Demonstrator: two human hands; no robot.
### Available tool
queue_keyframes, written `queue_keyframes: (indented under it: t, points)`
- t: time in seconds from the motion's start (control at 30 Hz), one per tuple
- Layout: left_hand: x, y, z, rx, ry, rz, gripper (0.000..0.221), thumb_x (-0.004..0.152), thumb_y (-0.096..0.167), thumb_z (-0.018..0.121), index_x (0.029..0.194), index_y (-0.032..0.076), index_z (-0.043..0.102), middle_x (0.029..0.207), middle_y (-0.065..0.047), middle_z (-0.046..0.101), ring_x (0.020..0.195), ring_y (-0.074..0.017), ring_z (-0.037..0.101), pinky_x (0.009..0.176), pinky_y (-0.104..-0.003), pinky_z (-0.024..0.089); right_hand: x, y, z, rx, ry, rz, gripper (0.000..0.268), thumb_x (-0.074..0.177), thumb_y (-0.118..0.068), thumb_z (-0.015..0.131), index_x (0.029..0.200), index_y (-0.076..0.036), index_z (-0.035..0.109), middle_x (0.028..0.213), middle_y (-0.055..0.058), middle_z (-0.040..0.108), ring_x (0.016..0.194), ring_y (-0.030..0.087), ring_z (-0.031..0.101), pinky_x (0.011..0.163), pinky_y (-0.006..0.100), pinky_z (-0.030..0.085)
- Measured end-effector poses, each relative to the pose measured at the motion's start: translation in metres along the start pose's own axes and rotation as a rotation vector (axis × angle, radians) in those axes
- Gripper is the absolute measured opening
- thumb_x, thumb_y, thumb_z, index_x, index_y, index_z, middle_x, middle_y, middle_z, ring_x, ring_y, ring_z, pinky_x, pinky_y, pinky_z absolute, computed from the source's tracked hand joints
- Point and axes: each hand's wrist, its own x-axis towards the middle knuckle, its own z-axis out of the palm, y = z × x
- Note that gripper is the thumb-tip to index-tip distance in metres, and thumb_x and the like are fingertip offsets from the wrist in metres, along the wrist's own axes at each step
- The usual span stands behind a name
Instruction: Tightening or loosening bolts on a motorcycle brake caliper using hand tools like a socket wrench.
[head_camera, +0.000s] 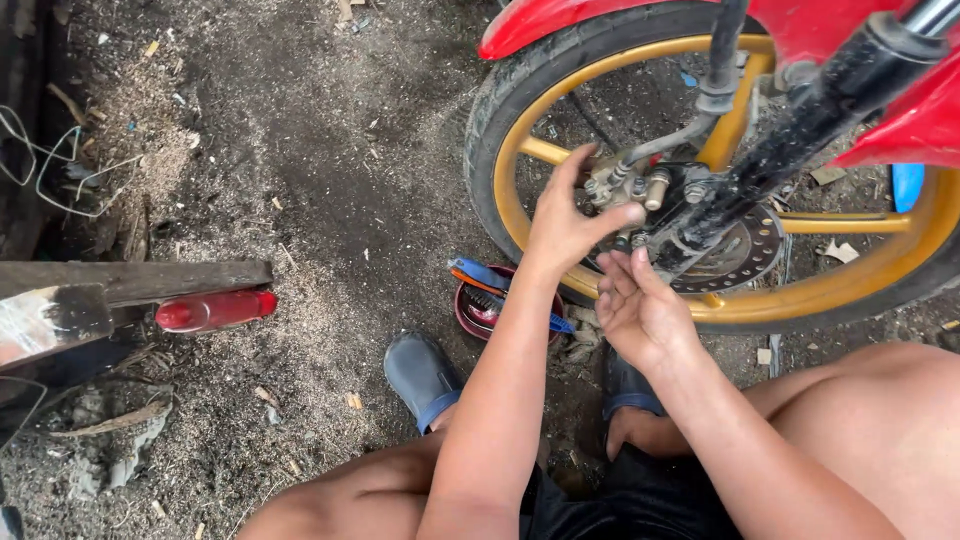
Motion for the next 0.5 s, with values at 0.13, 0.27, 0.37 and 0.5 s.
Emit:
queue_keyframes:
  t: [0.13, 0.27, 0.37, 0.5]
  points:
    - [0.004, 0.012, 0.0, 0.036, -0.137, -0.104, 0.124, 0.062, 0.068, 0.099, 0.169, 0.03, 0.05, 0.16, -0.022, 0.064, 0.151, -0.047, 0.06, 0.128, -0.059, 0.049, 0.018, 0.013, 0.001, 0.05, 0.037, -0.045, 0.031, 0.111, -0.052, 0.068, 0.114, -0.021, 0.073, 0.108, -0.002, 0.085, 0.088, 0.016, 0.078, 0.082, 0.029, 0.063]
    - [0.005, 0.017, -0.004, -0.005, -0.138, -0.105, 0.114, 0.062, 0.061, 0.103, 0.163, 0.029, 0.059, 0.153, -0.022, 0.07, 0.148, -0.0449, 0.064, 0.127, -0.055, 0.05, 0.017, 0.018, 0.009, 0.031, 0.042, -0.074, 0.038, 0.112, -0.058, 0.062, 0.11, -0.022, 0.072, 0.1, -0.003, 0.083, 0.084, 0.015, 0.078, 0.081, 0.029, 0.064]
    - [0.004, 0.008, -0.001, -0.086, -0.097, -0.101, 0.106, 0.062, 0.055, 0.105, 0.157, 0.031, 0.065, 0.148, -0.019, 0.074, 0.146, -0.0412, 0.066, 0.124, -0.05, 0.053, 0.017, 0.022, 0.011, 0.042, 0.03, -0.1, 0.041, 0.111, -0.061, 0.061, 0.11, -0.021, 0.07, 0.1, 0.0, 0.083, 0.085, 0.019, 0.079, 0.081, 0.033, 0.065]
    - [0.007, -0.003, 0.001, -0.165, -0.077, -0.09, 0.099, 0.061, 0.048, 0.109, 0.151, 0.027, 0.071, 0.14, -0.017, 0.078, 0.142, -0.0366, 0.069, 0.12, -0.047, 0.055, 0.018, 0.026, 0.01, 0.052, 0.025, -0.127, 0.043, 0.111, -0.062, 0.059, 0.11, -0.02, 0.07, 0.097, 0.001, 0.083, 0.082, 0.021, 0.081, 0.078, 0.034, 0.066]
